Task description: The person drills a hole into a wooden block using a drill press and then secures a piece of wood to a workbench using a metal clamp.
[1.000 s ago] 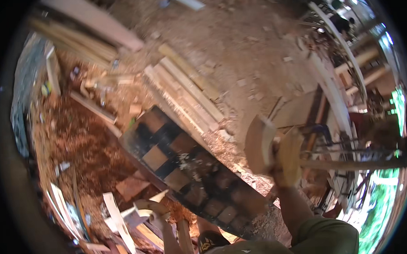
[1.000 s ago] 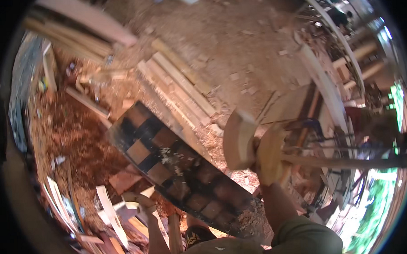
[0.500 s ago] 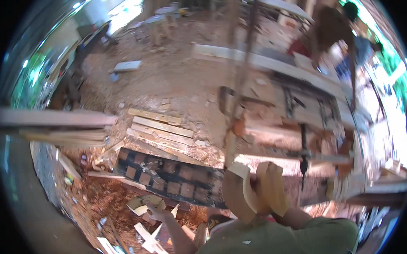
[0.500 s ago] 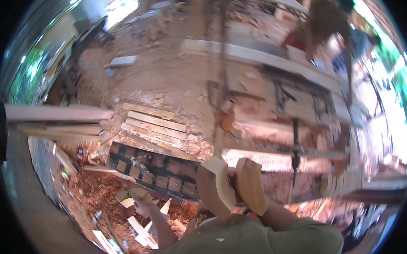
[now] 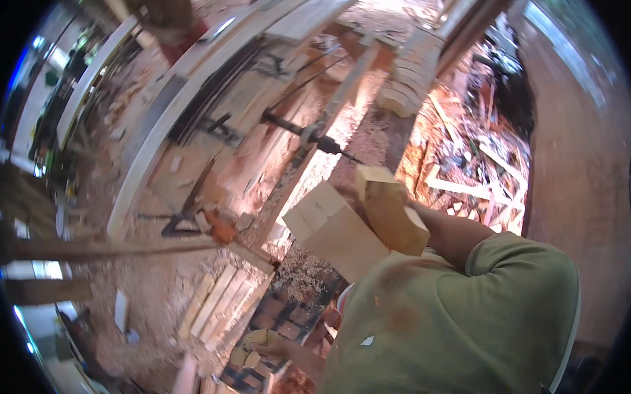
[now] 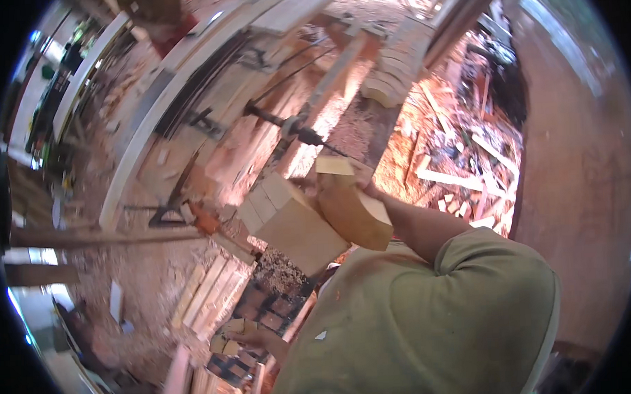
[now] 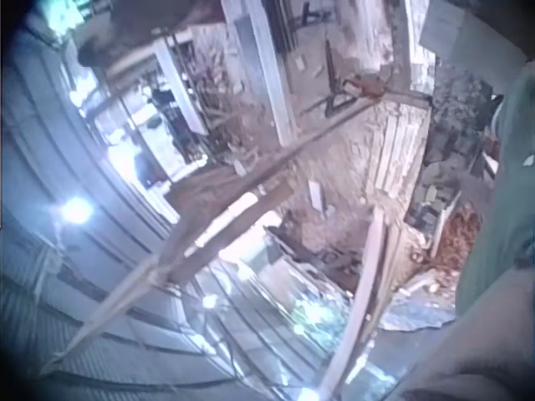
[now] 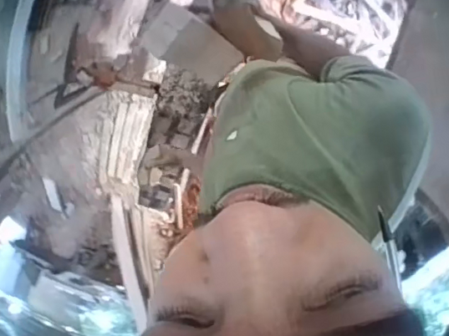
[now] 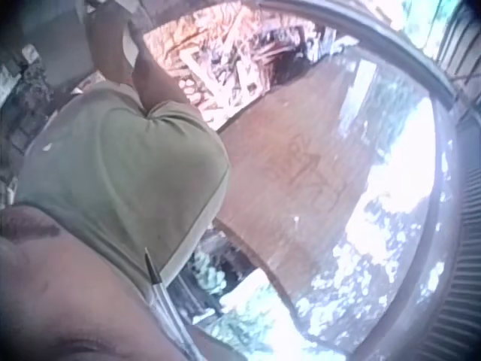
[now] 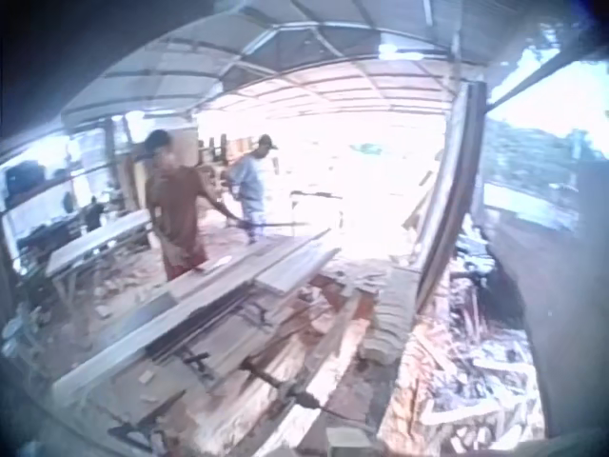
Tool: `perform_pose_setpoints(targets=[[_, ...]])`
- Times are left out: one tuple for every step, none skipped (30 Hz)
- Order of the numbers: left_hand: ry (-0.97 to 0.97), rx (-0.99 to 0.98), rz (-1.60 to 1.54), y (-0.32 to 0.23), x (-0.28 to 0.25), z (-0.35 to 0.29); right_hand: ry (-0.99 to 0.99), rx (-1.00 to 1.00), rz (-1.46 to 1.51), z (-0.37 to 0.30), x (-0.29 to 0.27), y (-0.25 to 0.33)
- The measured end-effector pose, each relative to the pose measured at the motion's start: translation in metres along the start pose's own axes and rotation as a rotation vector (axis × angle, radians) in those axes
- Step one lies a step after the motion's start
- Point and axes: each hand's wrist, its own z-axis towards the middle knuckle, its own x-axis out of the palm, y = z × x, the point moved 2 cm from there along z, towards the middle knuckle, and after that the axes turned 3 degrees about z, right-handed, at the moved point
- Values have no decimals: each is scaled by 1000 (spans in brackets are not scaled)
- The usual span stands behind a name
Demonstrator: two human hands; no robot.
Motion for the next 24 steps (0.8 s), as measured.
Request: perform_pose_setpoints(targets=[[65,126,-9,-30,31,-37,82,26,206,-6,10,-12],[268,93,-148,-37,51,-51,163,39,358,-8,26,-19],[464,55,-286,-43,67,-64,242,52,483,-9,40,-25],[736,-132,-332,-57,88,-88,309,49,616,-7,51,-31],[999,-329,-370,-69,100,-111,363,49,737,-5,59,-34],[1012,91,-78,-62,104,-122,411,42,847,-1,63,-35],[889,494,223,-55,106,-132,448,29,957,3,63,-36],[902,112,26,-64,121,-158,473,13,1049,5,57,-37],[922,-144,-103,-72,133,-180,492,-13,1139,9,45,-36],[885,-397,-231,-80,141,-201,496,-28,1212,11,30,-37],[883,-387,-239,-75,148,-207,497,-46,1270,13,15,-32],[1028,-357,-276,-68,152,-210,481,30,1263,11,-11,-28],[1179,-320,-309,-64,164,-218,480,56,1262,12,-34,-28],[1139,-222,-272,-64,178,-235,478,95,1238,18,-60,-29],[1098,-126,-231,-64,195,-251,470,124,1208,23,-89,-31],[1206,-77,-120,-42,212,-256,463,154,1179,29,-116,-33],[1322,-41,0,-14,231,-263,439,172,1149,31,-148,-36],[1450,-24,141,15,246,-273,394,179,1122,30,-187,-40],[1543,-249,76,34,260,-302,352,200,1093,31,-221,-45],[1612,-577,-73,60,283,-338,315,212,1053,32,-252,-43],[1643,-824,-169,88,301,-371,267,226,1005,31,-282,-43],[1669,-920,-191,121,324,-397,211,228,933,31,-314,-37],[1645,-565,20,167,341,-396,128,193,745,39,-337,-20],[1566,-239,266,209,359,-396,88,202,580,51,-358,-1]])
